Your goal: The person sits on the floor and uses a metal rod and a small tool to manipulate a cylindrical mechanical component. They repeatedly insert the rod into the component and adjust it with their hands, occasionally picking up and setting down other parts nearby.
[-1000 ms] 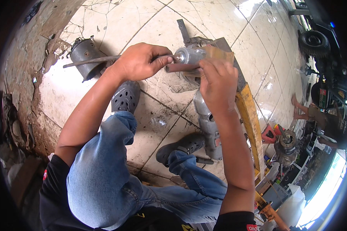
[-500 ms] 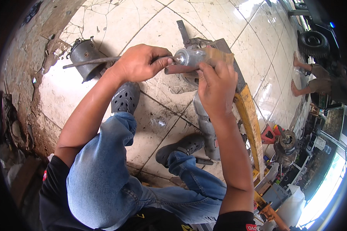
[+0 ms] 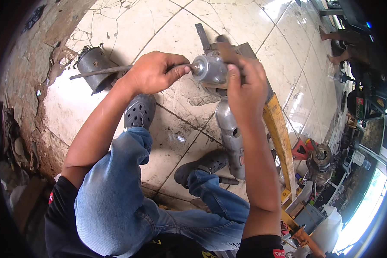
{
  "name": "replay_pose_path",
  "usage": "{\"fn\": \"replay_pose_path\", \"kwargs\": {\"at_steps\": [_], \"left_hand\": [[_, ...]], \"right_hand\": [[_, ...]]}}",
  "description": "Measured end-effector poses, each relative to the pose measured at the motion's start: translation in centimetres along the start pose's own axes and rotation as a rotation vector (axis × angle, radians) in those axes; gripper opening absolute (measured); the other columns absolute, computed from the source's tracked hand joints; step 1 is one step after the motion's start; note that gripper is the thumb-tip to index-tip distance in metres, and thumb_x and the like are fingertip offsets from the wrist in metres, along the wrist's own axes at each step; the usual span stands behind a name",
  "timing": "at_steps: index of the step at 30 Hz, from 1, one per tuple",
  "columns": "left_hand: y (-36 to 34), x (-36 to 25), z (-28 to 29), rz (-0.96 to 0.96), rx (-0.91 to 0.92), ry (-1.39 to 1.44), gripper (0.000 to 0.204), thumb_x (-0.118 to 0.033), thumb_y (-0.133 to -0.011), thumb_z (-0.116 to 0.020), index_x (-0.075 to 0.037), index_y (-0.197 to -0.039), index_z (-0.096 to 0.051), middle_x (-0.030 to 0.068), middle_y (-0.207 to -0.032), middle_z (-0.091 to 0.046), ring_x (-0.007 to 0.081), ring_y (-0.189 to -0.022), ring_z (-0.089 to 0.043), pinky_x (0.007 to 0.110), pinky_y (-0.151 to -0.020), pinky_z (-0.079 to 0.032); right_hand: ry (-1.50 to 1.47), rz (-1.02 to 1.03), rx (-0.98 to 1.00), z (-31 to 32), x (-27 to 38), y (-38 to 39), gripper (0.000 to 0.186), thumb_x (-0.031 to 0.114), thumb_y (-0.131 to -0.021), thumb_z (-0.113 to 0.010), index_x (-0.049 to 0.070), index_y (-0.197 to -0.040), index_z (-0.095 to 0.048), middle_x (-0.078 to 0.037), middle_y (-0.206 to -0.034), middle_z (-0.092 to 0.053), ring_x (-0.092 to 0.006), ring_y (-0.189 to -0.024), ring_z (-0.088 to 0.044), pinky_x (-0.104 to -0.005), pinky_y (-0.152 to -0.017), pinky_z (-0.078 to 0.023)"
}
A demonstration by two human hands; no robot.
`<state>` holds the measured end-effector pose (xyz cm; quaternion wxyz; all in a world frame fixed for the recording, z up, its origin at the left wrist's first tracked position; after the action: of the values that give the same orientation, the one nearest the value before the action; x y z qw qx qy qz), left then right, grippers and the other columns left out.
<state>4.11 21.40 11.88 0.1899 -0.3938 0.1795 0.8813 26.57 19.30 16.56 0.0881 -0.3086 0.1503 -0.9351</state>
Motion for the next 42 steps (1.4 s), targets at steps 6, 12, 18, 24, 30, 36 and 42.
{"fn": "replay_pose_path", "kwargs": {"at_steps": [6, 12, 18, 24, 30, 36, 42], "left_hand": [[0.0, 0.1, -0.1, 0.000, 0.000, -0.009, 0.036, -0.045, -0.094, -0.052, -0.018, -0.106, -0.072, 0.0133, -0.082, -0.070, 0.0359, -0.086, -0.066, 0.046, -0.076, -0.052], [0.0, 0.0, 0.1, 0.011, 0.008, -0.013, 0.036, -0.045, -0.094, -0.052, -0.018, -0.107, -0.072, 0.0123, -0.082, -0.070, 0.0355, -0.086, -0.066, 0.045, -0.076, -0.052], [-0.1, 0.0, 0.0, 0.011, 0.007, -0.010, 0.036, -0.046, -0.094, -0.052, -0.018, -0.107, -0.072, 0.0119, -0.083, -0.071, 0.0349, -0.086, -0.067, 0.045, -0.076, -0.052], [0.1, 0.3, -0.3, -0.011, -0.015, 0.032, 0.035, -0.045, -0.094, -0.053, -0.018, -0.104, -0.072, 0.0117, -0.081, -0.070, 0.0347, -0.084, -0.067, 0.044, -0.075, -0.052], [-0.1, -0.1, 0.1, -0.001, 0.009, 0.000, 0.036, -0.046, -0.095, -0.052, -0.018, -0.105, -0.072, 0.0121, -0.082, -0.070, 0.0350, -0.085, -0.067, 0.045, -0.076, -0.052], [0.0, 0.5, -0.3, -0.032, -0.029, -0.010, 0.036, -0.047, -0.095, -0.051, -0.019, -0.107, -0.071, 0.0117, -0.084, -0.070, 0.0351, -0.087, -0.066, 0.045, -0.077, -0.052], [0.1, 0.2, -0.2, -0.003, 0.006, -0.003, 0.036, -0.046, -0.095, -0.052, -0.020, -0.109, -0.071, 0.0115, -0.085, -0.070, 0.0347, -0.089, -0.066, 0.045, -0.079, -0.052]], "right_hand": [[-0.172, -0.364, 0.048, 1.4, 0.1, 1.6, 0.024, 0.008, -0.090, -0.065, -0.004, -0.111, -0.064, -0.007, -0.084, -0.066, -0.0082, -0.068, -0.058, -0.0259, -0.061, -0.049], [0.219, -0.163, 0.105, 1.0, 2.7, 2.1, 0.023, 0.010, -0.087, -0.064, -0.001, -0.107, -0.066, -0.016, -0.089, -0.067, -0.0287, -0.075, -0.066, -0.0371, -0.069, -0.052], [0.193, -0.161, 0.141, 0.4, 4.3, 0.9, 0.019, 0.013, -0.087, -0.064, 0.000, -0.101, -0.067, -0.017, -0.089, -0.065, -0.0349, -0.079, -0.063, -0.0430, -0.071, -0.050], [0.238, -0.041, 0.152, 0.0, 4.0, 2.6, 0.017, 0.013, -0.089, -0.063, -0.001, -0.099, -0.067, -0.018, -0.087, -0.064, -0.0362, -0.078, -0.063, -0.0437, -0.070, -0.050], [0.142, -0.131, 0.067, -0.4, 4.1, 1.1, 0.016, 0.012, -0.088, -0.063, -0.001, -0.097, -0.067, -0.017, -0.086, -0.064, -0.0368, -0.079, -0.062, -0.0430, -0.071, -0.049], [0.212, -0.180, 0.194, 1.5, 3.6, 4.2, 0.013, 0.010, -0.088, -0.064, 0.001, -0.096, -0.067, -0.017, -0.086, -0.064, -0.0350, -0.078, -0.062, -0.0415, -0.070, -0.049], [0.040, -0.301, 0.086, 4.5, 2.5, 7.3, 0.012, 0.009, -0.087, -0.065, 0.001, -0.096, -0.067, -0.014, -0.084, -0.062, -0.0322, -0.077, -0.062, -0.0399, -0.068, -0.048]]}}
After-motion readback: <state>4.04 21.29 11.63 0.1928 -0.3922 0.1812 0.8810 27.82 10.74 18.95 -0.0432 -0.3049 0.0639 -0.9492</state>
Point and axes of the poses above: each hand's wrist, its own y-axis away from the middle knuckle, its own z-axis out of the back of the hand, x = y × z, the point moved 3 cm from there along -y, towards the middle knuckle
